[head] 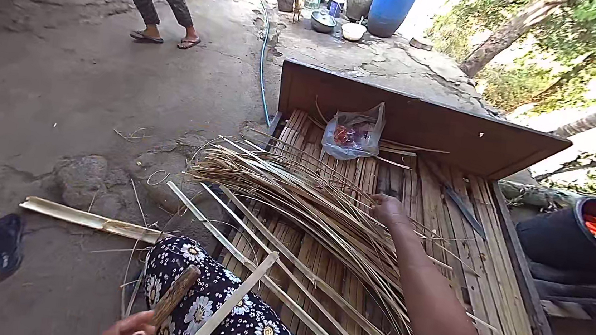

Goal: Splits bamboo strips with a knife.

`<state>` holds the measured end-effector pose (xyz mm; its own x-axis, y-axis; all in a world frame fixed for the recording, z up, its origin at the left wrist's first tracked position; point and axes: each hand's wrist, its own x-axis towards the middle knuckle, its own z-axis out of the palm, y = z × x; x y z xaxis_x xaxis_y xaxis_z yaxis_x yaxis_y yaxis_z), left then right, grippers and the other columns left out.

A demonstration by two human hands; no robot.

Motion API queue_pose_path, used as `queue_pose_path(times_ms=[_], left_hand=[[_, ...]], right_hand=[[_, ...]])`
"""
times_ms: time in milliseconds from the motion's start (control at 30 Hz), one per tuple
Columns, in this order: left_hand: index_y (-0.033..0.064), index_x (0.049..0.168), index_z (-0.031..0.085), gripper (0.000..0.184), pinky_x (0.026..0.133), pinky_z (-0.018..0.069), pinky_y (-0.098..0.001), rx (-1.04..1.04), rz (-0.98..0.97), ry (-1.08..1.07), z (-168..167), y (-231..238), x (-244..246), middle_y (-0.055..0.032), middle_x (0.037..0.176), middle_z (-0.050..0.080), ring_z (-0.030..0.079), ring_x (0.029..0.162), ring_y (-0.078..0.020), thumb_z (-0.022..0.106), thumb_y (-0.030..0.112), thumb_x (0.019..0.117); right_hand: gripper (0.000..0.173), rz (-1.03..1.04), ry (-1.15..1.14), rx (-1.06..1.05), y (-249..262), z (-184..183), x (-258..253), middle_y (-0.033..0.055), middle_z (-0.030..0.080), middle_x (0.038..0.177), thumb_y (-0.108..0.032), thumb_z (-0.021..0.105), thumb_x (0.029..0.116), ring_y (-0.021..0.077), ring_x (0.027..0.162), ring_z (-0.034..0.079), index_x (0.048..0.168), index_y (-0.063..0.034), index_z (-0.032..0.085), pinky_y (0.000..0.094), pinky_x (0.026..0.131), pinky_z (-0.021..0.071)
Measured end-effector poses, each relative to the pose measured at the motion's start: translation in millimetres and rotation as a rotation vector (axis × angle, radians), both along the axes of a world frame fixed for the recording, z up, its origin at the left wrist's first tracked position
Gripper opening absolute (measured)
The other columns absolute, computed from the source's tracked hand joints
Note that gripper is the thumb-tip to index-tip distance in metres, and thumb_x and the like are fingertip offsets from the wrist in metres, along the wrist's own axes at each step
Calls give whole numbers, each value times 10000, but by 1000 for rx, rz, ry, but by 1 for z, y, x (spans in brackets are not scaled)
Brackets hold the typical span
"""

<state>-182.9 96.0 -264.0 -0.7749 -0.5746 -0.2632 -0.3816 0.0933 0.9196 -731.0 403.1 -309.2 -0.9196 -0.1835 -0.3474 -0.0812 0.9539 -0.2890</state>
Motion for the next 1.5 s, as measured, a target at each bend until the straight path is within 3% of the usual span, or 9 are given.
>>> queue_pose_path(times_ms=[100,300,433,600,833,933,1033,1167,1500], left_hand=[[-32,1266,672,326,1014,537,-456,-148,-123,-159,-8,14,-11,-184,1200,707,690,1108,-248,554,172,1041],[130,1244,733,315,975,540,-563,-480,-205,-302,-41,51,-24,-134,1239,701,658,1171,-339,717,202,938],[187,1366,653,436,974,526,-568,-392,-236,-536,-27,59,-28,-154,1323,645,632,1198,-362,720,233,938],[162,1272,687,322,908,541,-612,-393,-142,-586,-39,68,0,-156,1258,685,667,1144,-374,651,195,954],[191,1331,686,311,936,539,-600,-380,140,-563,-28,42,86,-174,1200,696,689,1083,-370,513,242,1077],[187,1321,705,310,917,543,-585,-533,425,-437,-11,18,128,-185,1159,698,689,1046,-357,552,173,1052],[158,1293,722,324,885,560,-468,-634,643,-215,-3,-1,148,-130,1114,690,673,996,-248,646,138,979],[113,1254,723,335,862,578,-350,-711,711,-20,7,-12,141,-115,1088,692,677,945,-171,726,161,922],[133,1345,618,359,906,600,-319,-584,713,599,120,-27,192,-6,1121,734,717,990,-142,644,86,990]], right_hand=[[366,140,147,-63,-28,30,31,279,604,1358,-161,563,1030,481,1303,538,1375,-62,636,657,1089,399],[234,942,25,-618,-150,64,188,114,737,1123,-165,607,1016,213,1046,710,1173,-54,741,429,961,576],[222,1572,-197,-410,-238,51,304,167,705,1177,-129,571,1016,354,1158,650,1167,-68,723,541,998,511],[532,1942,-241,-95,-289,9,388,218,625,1345,-71,580,991,434,1290,563,1501,-207,517,635,1067,430],[599,1626,35,-79,-293,117,343,159,681,1266,-210,670,944,415,1092,673,1504,-345,504,664,844,525],[511,1475,126,-458,-276,150,296,124,729,906,-445,691,957,329,738,686,1430,-273,602,603,653,541],[396,1274,-310,-804,-263,150,278,-70,620,737,-371,647,954,35,584,606,1303,-182,637,246,566,564],[309,849,-940,-1173,-258,138,295,-65,555,568,-216,699,896,48,423,518,1186,-115,736,240,417,513],[168,896,-1025,-1194,-258,120,351,-29,646,634,-211,698,930,53,447,569,1062,-121,750,223,407,519]])
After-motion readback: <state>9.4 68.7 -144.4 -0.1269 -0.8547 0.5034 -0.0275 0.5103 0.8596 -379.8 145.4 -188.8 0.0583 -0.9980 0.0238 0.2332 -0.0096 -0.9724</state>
